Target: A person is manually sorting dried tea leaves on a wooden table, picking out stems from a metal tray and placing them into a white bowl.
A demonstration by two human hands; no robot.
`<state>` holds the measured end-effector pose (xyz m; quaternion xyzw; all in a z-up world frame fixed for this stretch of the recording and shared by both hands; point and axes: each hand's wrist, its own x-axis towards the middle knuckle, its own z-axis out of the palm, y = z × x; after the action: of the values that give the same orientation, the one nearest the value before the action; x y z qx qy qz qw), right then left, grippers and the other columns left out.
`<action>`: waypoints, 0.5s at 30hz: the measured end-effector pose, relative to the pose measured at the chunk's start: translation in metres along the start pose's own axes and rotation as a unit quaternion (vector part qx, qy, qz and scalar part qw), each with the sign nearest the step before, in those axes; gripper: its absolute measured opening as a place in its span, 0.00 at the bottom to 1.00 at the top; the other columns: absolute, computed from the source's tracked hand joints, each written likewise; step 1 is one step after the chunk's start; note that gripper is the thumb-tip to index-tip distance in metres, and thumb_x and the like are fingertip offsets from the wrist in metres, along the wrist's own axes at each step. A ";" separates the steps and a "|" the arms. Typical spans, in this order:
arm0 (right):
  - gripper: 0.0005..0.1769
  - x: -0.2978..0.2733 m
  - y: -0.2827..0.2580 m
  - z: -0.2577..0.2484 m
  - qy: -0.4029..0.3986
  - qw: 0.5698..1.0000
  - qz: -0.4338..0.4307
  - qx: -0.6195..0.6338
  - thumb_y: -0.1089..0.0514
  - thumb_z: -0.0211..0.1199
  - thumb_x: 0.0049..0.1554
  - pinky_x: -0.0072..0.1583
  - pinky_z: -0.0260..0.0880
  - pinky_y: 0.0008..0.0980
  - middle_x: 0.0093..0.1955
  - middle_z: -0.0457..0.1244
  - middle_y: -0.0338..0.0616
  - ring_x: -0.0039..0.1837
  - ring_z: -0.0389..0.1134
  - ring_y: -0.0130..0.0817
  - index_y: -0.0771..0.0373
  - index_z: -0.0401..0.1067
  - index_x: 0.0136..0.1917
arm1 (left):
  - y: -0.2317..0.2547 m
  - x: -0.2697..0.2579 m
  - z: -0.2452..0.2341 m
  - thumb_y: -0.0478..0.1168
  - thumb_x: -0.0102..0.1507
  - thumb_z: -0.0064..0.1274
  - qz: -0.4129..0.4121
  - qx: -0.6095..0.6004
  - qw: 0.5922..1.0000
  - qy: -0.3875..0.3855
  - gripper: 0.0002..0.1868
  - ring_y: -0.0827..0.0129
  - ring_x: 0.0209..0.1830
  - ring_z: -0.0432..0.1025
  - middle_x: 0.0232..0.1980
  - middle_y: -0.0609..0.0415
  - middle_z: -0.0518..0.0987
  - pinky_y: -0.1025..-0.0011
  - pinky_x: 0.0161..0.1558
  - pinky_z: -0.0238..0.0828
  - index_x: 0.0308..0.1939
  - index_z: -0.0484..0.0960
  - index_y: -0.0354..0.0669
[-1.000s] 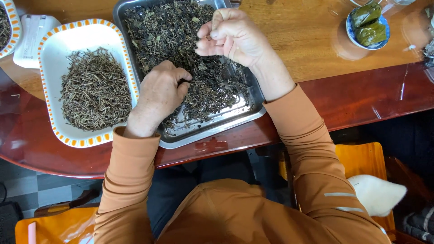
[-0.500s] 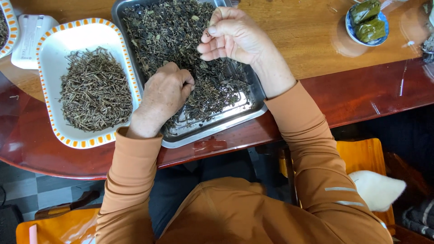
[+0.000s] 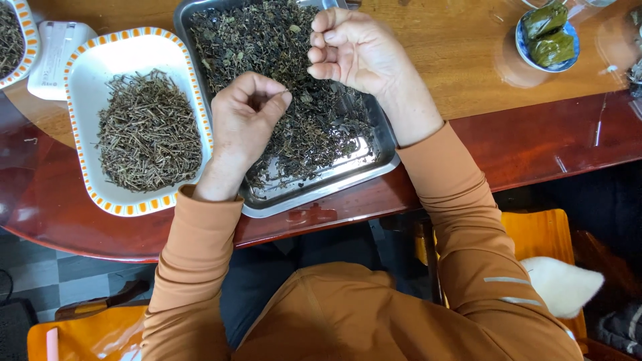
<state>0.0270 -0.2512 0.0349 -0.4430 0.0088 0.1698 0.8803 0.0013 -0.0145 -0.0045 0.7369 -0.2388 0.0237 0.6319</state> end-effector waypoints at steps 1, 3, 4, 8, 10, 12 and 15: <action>0.12 -0.001 -0.001 0.001 0.000 1.000 -0.001 0.001 0.75 0.50 0.59 0.48 0.82 0.38 0.41 0.64 0.46 0.43 0.71 0.39 0.66 0.72 0.49 | -0.003 0.001 0.001 0.28 0.66 0.64 0.000 0.001 1.000 0.000 0.08 0.79 0.32 0.69 0.36 0.60 0.80 0.82 0.36 0.70 0.39 0.82 0.45; 0.12 -0.002 -0.002 0.003 -0.006 1.000 0.002 -0.005 0.75 0.50 0.59 0.47 0.81 0.36 0.41 0.65 0.46 0.43 0.71 0.39 0.65 0.72 0.47 | -0.008 0.000 0.002 0.27 0.66 0.63 -0.024 -0.080 0.996 0.003 0.08 0.79 0.37 0.73 0.39 0.61 0.81 0.82 0.43 0.76 0.43 0.82 0.45; 0.12 -0.003 -0.002 0.003 -0.008 1.000 0.002 -0.005 0.75 0.50 0.59 0.47 0.81 0.36 0.41 0.65 0.46 0.43 0.71 0.39 0.65 0.72 0.47 | -0.010 0.000 0.004 0.27 0.66 0.63 -0.024 -0.080 0.997 0.005 0.08 0.79 0.37 0.73 0.39 0.61 0.81 0.82 0.43 0.76 0.43 0.82 0.45; 0.14 -0.004 -0.003 0.007 -0.017 1.000 -0.001 0.009 0.77 0.49 0.57 0.46 0.79 0.31 0.39 0.65 0.44 0.42 0.70 0.35 0.63 0.72 0.42 | -0.013 0.000 0.005 0.29 0.65 0.63 -0.007 -0.037 0.999 0.007 0.12 0.76 0.43 0.74 0.44 0.59 0.83 0.79 0.50 0.74 0.50 0.86 0.48; 0.15 -0.003 -0.002 0.007 -0.010 1.000 0.001 0.004 0.78 0.49 0.57 0.45 0.77 0.29 0.38 0.65 0.43 0.40 0.69 0.33 0.63 0.71 0.40 | -0.015 0.001 0.005 0.30 0.65 0.62 -0.001 -0.013 1.000 0.016 0.11 0.73 0.47 0.77 0.46 0.56 0.84 0.75 0.56 0.75 0.48 0.87 0.49; 0.15 -0.003 -0.001 0.003 0.015 1.000 0.006 0.002 0.76 0.49 0.55 0.36 0.64 0.20 0.37 0.65 0.39 0.36 0.64 0.28 0.60 0.71 0.39 | -0.020 0.002 0.005 0.29 0.66 0.61 0.003 -0.040 0.999 0.011 0.07 0.78 0.40 0.74 0.44 0.59 0.83 0.81 0.46 0.74 0.46 0.85 0.45; 0.16 0.004 0.005 -0.004 -0.020 0.999 -0.021 -0.023 0.75 0.45 0.55 0.25 0.49 0.20 0.33 0.61 0.40 0.27 0.53 0.23 0.62 0.72 0.42 | -0.021 0.002 0.006 0.30 0.66 0.62 0.003 -0.069 0.997 0.020 0.06 0.82 0.35 0.71 0.37 0.63 0.81 0.83 0.40 0.70 0.41 0.82 0.46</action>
<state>0.0299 -0.2508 0.0281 -0.4595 -0.0222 0.1609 0.8732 0.0097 -0.0195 -0.0241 0.6900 -0.2297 0.0239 0.6859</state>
